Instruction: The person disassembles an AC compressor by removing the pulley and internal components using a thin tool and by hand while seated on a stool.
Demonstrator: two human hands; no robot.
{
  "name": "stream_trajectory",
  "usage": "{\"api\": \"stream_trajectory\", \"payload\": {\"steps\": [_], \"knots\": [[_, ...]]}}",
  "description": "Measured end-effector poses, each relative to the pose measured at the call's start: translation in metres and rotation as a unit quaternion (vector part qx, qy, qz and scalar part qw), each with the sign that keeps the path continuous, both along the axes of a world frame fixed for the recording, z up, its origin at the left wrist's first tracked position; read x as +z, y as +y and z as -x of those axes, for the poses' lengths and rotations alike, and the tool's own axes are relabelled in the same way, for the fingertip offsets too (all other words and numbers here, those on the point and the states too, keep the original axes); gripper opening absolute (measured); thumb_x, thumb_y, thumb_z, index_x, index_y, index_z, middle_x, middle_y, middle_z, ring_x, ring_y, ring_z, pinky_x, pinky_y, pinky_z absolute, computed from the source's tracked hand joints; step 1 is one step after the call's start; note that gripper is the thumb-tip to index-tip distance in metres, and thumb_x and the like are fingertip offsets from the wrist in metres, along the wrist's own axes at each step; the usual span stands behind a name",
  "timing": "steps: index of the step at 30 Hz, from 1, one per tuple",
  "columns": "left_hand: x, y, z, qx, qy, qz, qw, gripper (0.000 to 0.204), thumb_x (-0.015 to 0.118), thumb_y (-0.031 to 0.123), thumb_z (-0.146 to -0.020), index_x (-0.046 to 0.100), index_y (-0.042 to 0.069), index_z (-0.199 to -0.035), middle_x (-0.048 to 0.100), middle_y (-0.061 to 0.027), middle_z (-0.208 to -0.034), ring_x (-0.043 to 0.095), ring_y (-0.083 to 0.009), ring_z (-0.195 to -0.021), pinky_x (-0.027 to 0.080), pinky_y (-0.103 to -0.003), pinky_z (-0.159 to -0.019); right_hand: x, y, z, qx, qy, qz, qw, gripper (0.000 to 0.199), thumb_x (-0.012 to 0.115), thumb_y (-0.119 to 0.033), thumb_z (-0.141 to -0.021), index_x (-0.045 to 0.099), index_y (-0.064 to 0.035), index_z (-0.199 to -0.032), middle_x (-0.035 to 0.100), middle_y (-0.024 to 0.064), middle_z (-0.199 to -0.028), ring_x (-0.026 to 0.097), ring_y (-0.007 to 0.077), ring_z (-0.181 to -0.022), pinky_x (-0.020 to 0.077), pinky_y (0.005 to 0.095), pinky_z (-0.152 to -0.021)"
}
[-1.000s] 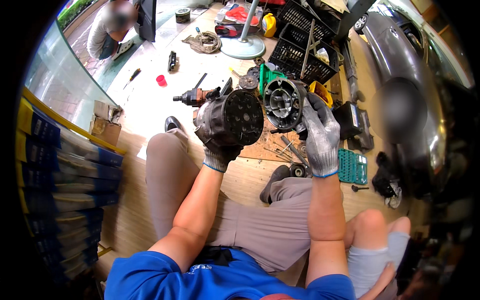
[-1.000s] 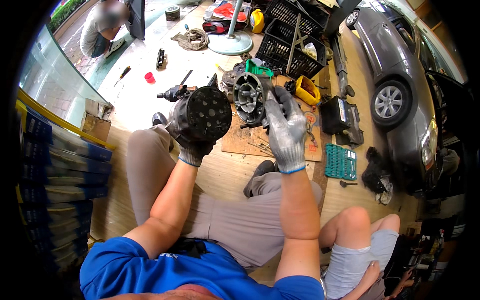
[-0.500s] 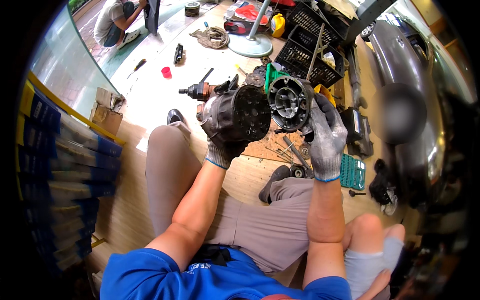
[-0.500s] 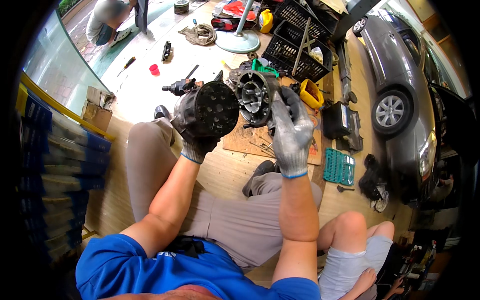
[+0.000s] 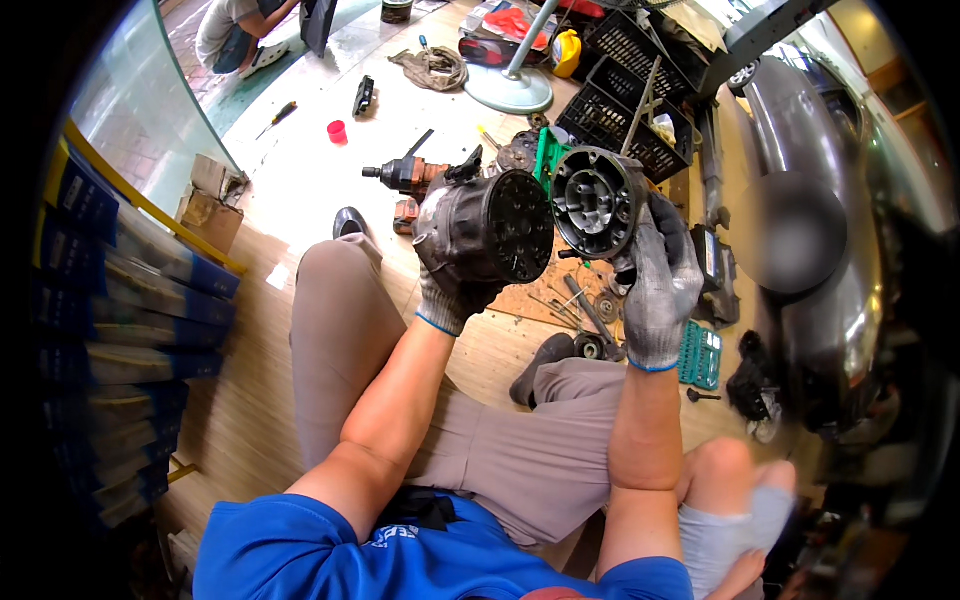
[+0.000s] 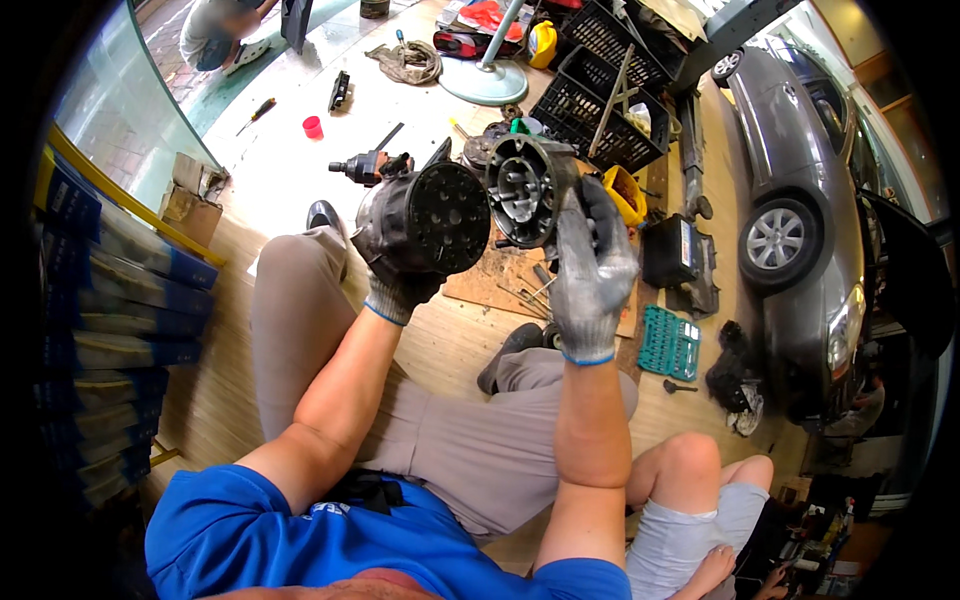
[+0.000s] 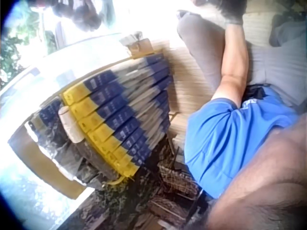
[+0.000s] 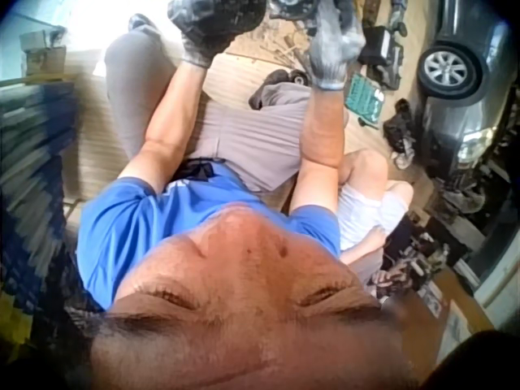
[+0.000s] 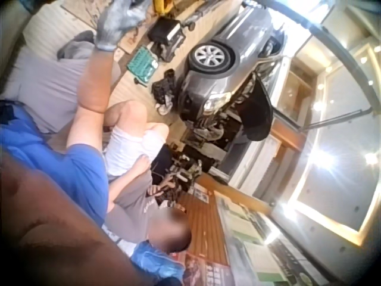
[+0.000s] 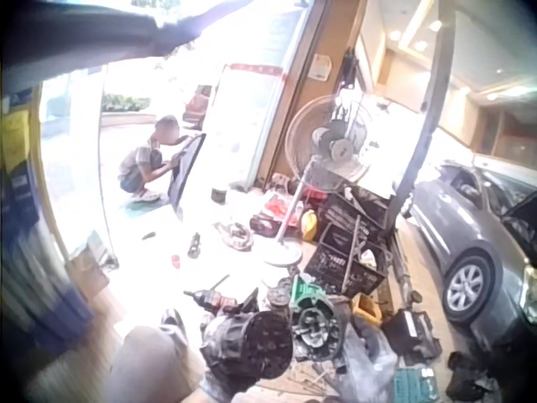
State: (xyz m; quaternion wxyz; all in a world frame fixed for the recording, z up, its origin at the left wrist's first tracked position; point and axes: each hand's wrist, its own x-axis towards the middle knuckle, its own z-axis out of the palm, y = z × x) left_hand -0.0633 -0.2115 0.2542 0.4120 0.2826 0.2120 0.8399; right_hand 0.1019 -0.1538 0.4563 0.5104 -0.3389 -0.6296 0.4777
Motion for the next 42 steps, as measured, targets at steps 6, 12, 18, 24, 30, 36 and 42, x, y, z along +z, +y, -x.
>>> {"api": "stream_trajectory", "payload": {"steps": [6, 12, 18, 24, 30, 36, 42], "knots": [[-0.001, 0.001, 0.001, 0.208, 0.408, 0.154, 0.876, 0.076, 0.074, 0.030, -0.088, 0.036, 0.017, -0.153, 0.046, -0.0072, -0.153, 0.043, -0.0241, -0.141, 0.033, -0.042, -0.121, 0.009, -0.008, 0.005, -0.008, -0.031, 0.011, 0.999, 0.038, 0.067, -0.011, -0.099, 0.059, 0.0067, -0.132, 0.066, 0.0092, -0.117, 0.061, 0.0106, -0.101, 0.0502, 0.0246, -0.087], [0.002, -0.001, 0.001, 0.102, 0.289, 0.100, 0.946, 0.066, 0.063, 0.031, -0.095, 0.035, 0.016, -0.154, 0.046, -0.0071, -0.153, 0.042, -0.0221, -0.142, 0.033, -0.041, -0.121, 0.011, -0.006, 0.007, -0.012, -0.051, 0.010, 0.999, 0.038, 0.068, -0.011, -0.098, 0.059, 0.0070, -0.131, 0.067, 0.0102, -0.119, 0.062, 0.0113, -0.104, 0.0513, 0.0254, -0.089], [0.013, -0.004, 0.008, 0.148, 0.408, 0.122, 0.893, 0.060, 0.056, 0.025, -0.102, 0.031, 0.015, -0.156, 0.045, -0.0080, -0.154, 0.042, -0.0211, -0.142, 0.032, -0.041, -0.121, 0.006, -0.002, 0.007, -0.020, -0.083, -0.025, 0.996, 0.039, 0.069, -0.011, -0.097, 0.059, 0.0070, -0.131, 0.068, 0.0074, -0.111, 0.060, 0.0065, -0.087, 0.0500, 0.0216, -0.074], [0.013, -0.003, 0.006, 0.191, 0.425, 0.159, 0.871, 0.077, 0.077, 0.029, -0.084, 0.041, 0.015, -0.151, 0.050, -0.0085, -0.149, 0.045, -0.0253, -0.140, 0.030, -0.042, -0.121, 0.006, -0.008, 0.013, -0.009, -0.103, -0.054, 0.993, 0.043, 0.072, -0.018, -0.096, 0.061, 0.0069, -0.129, 0.070, 0.0081, -0.102, 0.059, 0.0074, -0.084, 0.0499, 0.0229, -0.073], [0.026, -0.006, 0.005, 0.341, 0.617, 0.200, 0.680, 0.079, 0.078, 0.035, -0.082, 0.043, 0.016, -0.150, 0.054, -0.0082, -0.146, 0.045, -0.0264, -0.139, 0.030, -0.043, -0.120, 0.008, -0.011, 0.014, -0.038, -0.175, -0.079, 0.981, 0.040, 0.072, -0.022, -0.096, 0.065, 0.0041, -0.125, 0.071, 0.0087, -0.096, 0.062, 0.0094, -0.086, 0.0520, 0.0256, -0.074], [0.032, -0.008, 0.011, 0.163, 0.411, 0.161, 0.883, 0.064, 0.047, 0.053, -0.100, 0.040, 0.017, -0.152, 0.052, -0.0080, -0.149, 0.043, -0.0258, -0.142, 0.026, -0.047, -0.123, 0.003, -0.008, 0.018, -0.029, -0.146, -0.067, 0.987, 0.041, 0.071, -0.013, -0.096, 0.061, 0.0052, -0.131, 0.067, 0.0052, -0.102, 0.057, 0.0051, -0.081, 0.0475, 0.0204, -0.070], [0.027, -0.010, 0.006, 0.141, 0.386, 0.178, 0.894, 0.067, 0.043, 0.054, -0.099, 0.035, 0.017, -0.154, 0.047, -0.0078, -0.153, 0.043, -0.0251, -0.142, 0.029, -0.047, -0.122, 0.010, -0.011, 0.019, -0.008, -0.114, -0.030, 0.993, 0.038, 0.068, -0.012, -0.098, 0.061, 0.0046, -0.132, 0.067, 0.0102, -0.118, 0.060, 0.0106, -0.102, 0.0495, 0.0254, -0.088]]}}
